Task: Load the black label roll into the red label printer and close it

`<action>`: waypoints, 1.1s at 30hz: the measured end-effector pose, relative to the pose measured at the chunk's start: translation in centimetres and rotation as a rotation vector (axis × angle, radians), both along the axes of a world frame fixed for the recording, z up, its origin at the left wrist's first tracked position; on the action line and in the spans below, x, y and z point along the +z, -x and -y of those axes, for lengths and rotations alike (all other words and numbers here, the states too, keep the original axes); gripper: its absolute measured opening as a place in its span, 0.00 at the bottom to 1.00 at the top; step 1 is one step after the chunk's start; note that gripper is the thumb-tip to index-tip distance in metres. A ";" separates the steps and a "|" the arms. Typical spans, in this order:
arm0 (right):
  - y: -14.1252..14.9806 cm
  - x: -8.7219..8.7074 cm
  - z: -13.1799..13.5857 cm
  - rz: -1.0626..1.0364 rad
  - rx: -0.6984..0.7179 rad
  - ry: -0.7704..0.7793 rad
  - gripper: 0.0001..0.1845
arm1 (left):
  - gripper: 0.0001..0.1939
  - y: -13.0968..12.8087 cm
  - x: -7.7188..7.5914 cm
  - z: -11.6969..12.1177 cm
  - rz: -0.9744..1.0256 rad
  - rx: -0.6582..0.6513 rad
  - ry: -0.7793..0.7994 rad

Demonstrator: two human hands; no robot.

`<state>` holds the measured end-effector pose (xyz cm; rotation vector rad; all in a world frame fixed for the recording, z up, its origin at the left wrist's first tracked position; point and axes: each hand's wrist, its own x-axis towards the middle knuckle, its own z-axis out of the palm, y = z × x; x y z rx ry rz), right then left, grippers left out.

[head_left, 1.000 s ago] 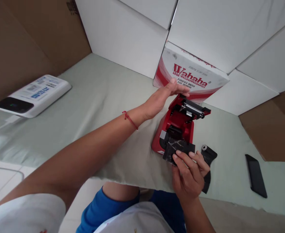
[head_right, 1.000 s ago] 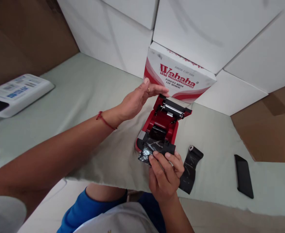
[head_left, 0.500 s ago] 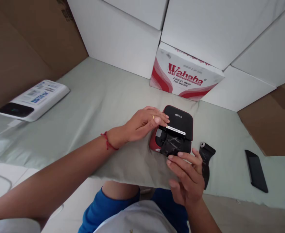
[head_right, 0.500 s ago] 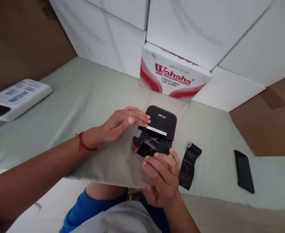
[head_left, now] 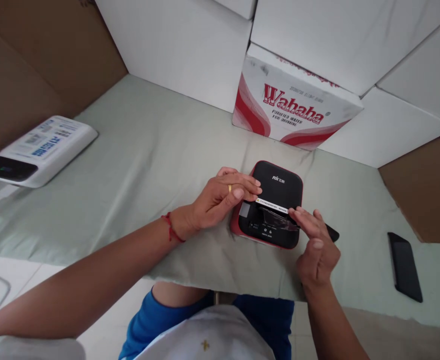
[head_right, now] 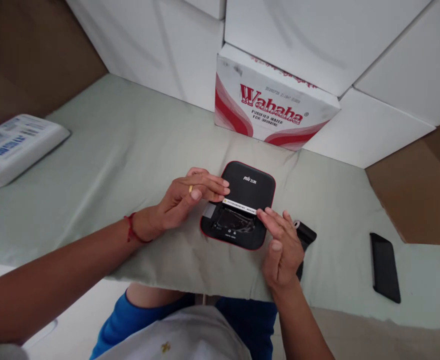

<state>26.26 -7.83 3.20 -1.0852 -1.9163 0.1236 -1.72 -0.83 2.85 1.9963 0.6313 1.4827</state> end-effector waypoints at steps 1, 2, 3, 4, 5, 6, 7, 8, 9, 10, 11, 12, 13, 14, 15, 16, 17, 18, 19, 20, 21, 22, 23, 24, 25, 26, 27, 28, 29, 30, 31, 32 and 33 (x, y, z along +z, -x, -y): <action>-0.1 -0.2 0.0 0.003 0.010 -0.003 0.25 | 0.21 0.1 0.0 0.1 0.000 -0.011 0.006; -0.1 -0.4 0.0 0.006 0.020 -0.006 0.25 | 0.18 0.1 0.0 0.1 0.002 -0.036 0.018; -0.2 -0.6 -0.1 0.009 0.032 -0.011 0.24 | 0.14 0.2 0.0 0.1 0.009 -0.076 0.042; -0.2 -0.7 -0.2 0.012 0.045 -0.017 0.25 | 0.10 0.3 -0.1 0.0 0.020 -0.122 0.080; -0.2 -0.9 -0.3 0.017 0.056 -0.026 0.26 | 0.10 0.3 -0.3 -0.1 0.041 -0.165 0.130; -0.1 -0.9 -0.4 0.023 0.062 -0.032 0.29 | 0.13 0.2 -0.6 -0.3 0.074 -0.199 0.192; 0.1 -0.8 -0.5 0.026 0.062 -0.034 0.33 | 0.20 0.1 -0.9 -0.5 0.115 -0.225 0.265; 0.4 -0.6 -0.6 0.023 0.058 -0.029 0.38 | 0.28 0.0 -1.3 -0.8 0.161 -0.247 0.339; 0.7 -0.3 -0.5 0.013 0.049 -0.019 0.43 | 0.38 -0.2 -1.7 -1.1 0.215 -0.269 0.413; 1.1 0.1 -0.5 0.008 0.039 -0.008 0.46 | 0.47 -0.4 -2.1 -1.3 0.255 -0.316 0.484; 1.7 0.6 -0.3 0.020 0.031 0.002 0.46 | 0.53 -0.6 -2.5 -1.5 0.289 -0.373 0.542; 2.2 1.2 -0.1 0.050 0.025 0.000 0.42 | 0.57 -0.8 -2.7 -1.6 0.313 -0.439 0.601; 2.8 1.7 0.2 0.097 0.023 -0.014 0.36 | 0.59 -1.0 -2.9 -1.7 0.330 -0.487 0.649; 3.3 2.2 0.5 0.148 0.021 -0.036 0.29 | 0.60 -1.1 -2.9 -1.7 0.339 -0.517 0.679; 3.8 2.5 0.8 0.192 0.016 -0.060 0.22 | 0.60 -1.3 -3.0 -1.7 0.341 -0.531 0.696; 4.2 2.8 1.1 0.218 0.010 -0.082 0.16 | 0.60 -1.4 -2.9 -1.7 0.340 -0.531 0.696; 4.5 2.9 1.4 0.226 0.004 -0.101 0.13 | 0.60 -1.5 -2.9 -1.6 0.336 -0.524 0.686; 4.6 2.9 1.5 0.223 -0.003 -0.117 0.12 | 0.60 -1.5 -3.0 -1.6 0.333 -0.518 0.673; 4.8 2.9 1.7 0.219 -0.009 -0.128 0.12 | 0.60 -1.5 -3.1 -1.6 0.333 -0.513 0.662; 4.8 2.9 1.7 0.216 -0.007 -0.136 0.12 | 0.60 -1.5 -3.2 -1.7 0.335 -0.509 0.657; 4.8 2.9 1.7 0.213 0.000 -0.139 0.12 | 0.60 -1.5 -3.4 -1.8 0.340 -0.504 0.658; 4.7 3.1 1.6 0.209 0.009 -0.136 0.11 | 0.60 -1.4 -3.7 -1.9 0.342 -0.498 0.664; 4.6 3.3 1.5 0.203 0.017 -0.127 0.11 | 0.60 -1.4 -3.9 -2.0 0.346 -0.491 0.674; 4.5 3.6 1.2 0.192 0.022 -0.114 0.10 | 0.60 -1.3 -4.1 -2.1 0.353 -0.487 0.684; 4.4 3.9 0.8 0.175 0.019 -0.097 0.08 | 0.59 -1.3 -4.3 -2.2 0.363 -0.485 0.692; 4.2 4.4 0.4 0.152 0.002 -0.071 0.06 | 0.58 -1.3 -4.4 -2.3 0.381 -0.488 0.699; 4.0 4.8 -0.2 0.120 -0.030 -0.035 0.06 | 0.56 -1.3 -4.5 -2.4 0.405 -0.491 0.707; 3.8 5.3 -0.8 0.079 -0.072 0.014 0.07 | 0.53 -1.3 -4.5 -2.5 0.434 -0.491 0.717; 3.7 5.7 -1.5 0.027 -0.122 0.071 0.10 | 0.49 -1.4 -4.5 -2.6 0.465 -0.480 0.733; 3.6 6.1 -2.2 -0.031 -0.173 0.127 0.13 | 0.44 -1.4 -4.4 -2.7 0.499 -0.453 0.756; 3.5 6.5 -2.9 -0.089 -0.214 0.176 0.16 | 0.38 -1.5 -4.3 -2.8 0.535 -0.406 0.784; 3.5 6.9 -3.4 -0.146 -0.237 0.215 0.17 | 0.31 -1.5 -4.1 -2.9 0.569 -0.345 0.814; 3.6 7.4 -3.9 -0.197 -0.242 0.240 0.17 | 0.24 -1.4 -3.9 -3.0 0.603 -0.270 0.842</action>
